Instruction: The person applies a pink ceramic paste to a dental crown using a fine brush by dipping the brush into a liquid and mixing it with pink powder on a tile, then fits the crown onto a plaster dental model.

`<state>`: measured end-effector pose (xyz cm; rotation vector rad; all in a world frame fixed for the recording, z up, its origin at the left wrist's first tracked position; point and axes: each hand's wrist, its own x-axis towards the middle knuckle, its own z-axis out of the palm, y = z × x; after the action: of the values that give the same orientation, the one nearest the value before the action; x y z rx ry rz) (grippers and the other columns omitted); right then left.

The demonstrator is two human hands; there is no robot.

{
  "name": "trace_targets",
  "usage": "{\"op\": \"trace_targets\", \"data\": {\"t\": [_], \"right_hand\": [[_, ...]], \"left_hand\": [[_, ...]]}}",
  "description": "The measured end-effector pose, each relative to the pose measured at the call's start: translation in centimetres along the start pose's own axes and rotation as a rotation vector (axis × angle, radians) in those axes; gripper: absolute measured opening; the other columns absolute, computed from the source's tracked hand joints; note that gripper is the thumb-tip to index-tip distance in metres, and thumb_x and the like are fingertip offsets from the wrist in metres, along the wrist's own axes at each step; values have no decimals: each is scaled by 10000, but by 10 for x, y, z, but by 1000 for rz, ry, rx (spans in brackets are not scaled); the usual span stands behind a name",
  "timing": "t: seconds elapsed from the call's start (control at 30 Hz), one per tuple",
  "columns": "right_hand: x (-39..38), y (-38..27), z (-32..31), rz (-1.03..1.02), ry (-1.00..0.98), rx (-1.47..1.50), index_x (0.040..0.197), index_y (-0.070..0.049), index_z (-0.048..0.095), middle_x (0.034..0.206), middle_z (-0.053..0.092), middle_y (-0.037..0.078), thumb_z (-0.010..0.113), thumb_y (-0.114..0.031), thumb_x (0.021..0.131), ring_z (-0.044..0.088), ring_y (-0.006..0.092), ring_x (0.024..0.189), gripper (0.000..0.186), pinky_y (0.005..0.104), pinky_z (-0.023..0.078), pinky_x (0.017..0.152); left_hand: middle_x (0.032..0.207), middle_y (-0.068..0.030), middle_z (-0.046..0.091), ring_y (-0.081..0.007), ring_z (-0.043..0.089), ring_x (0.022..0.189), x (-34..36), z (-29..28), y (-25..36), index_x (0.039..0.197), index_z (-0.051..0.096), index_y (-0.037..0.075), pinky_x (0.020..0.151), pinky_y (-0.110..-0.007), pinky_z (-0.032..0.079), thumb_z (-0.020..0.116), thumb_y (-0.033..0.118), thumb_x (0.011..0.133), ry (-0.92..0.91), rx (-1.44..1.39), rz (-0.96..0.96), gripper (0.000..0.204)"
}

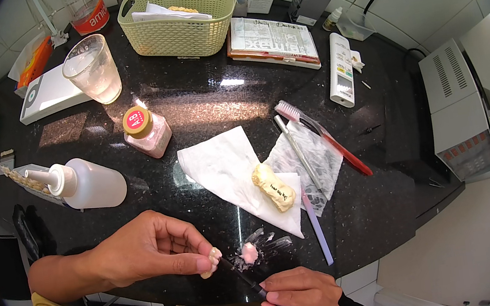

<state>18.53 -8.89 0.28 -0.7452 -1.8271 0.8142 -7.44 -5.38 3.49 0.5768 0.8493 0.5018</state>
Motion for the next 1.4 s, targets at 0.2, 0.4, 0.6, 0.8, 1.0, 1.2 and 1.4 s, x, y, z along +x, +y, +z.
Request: {"op": "trace_targets", "data": {"t": [0.2,0.4,0.6,0.8,1.0,1.2,1.4], "right_hand": [[-1,-1,1,4,28,-4,915,-15,543,778,628,139,722,-58,793,661,205,627,221,279,558,582],[-2,-1,-1,23,41,13,918,-20,532,777,619,134,704,-59,797,649,203,614,214,277,554,576],[-6,-1,-6,-7,37,-13,890,-11,567,770,633,137,697,-44,773,649,197,604,178,276,561,558],[-3,2,-6,-24,16,-2,873,-14,572,751,644,139,712,-46,762,648,195,589,181,272,561,540],[-1,2,-6,-24,-2,-4,870,-18,572,736,643,128,721,-55,763,646,187,573,187,268,553,526],[-2,2,-3,-33,7,-21,872,-20,572,729,640,119,718,-57,769,651,188,574,182,264,545,517],[-2,2,-3,-33,17,-13,873,-19,575,733,640,119,716,-57,772,655,191,579,178,264,542,515]], "left_hand": [[964,-70,700,-96,659,897,0,2,-2,1019,674,-30,827,-213,518,704,108,884,-3,28,31,196],[975,-75,692,-103,656,926,-1,6,-6,1022,669,-35,854,-226,526,697,79,883,23,108,85,182],[971,-81,688,-113,655,933,-1,9,-5,1017,666,-40,868,-239,529,695,65,881,40,138,102,174],[978,-85,685,-115,652,941,0,8,-6,1017,665,-44,867,-241,530,683,56,888,36,130,100,164],[983,-85,685,-114,651,943,0,8,-6,1026,663,-44,868,-239,529,683,55,888,26,133,102,171],[982,-83,685,-112,650,943,0,7,-7,1027,663,-41,868,-239,529,687,57,886,24,133,98,174],[977,-79,686,-110,650,939,0,7,-7,1021,665,-39,863,-238,529,693,63,882,22,131,107,174]]}}
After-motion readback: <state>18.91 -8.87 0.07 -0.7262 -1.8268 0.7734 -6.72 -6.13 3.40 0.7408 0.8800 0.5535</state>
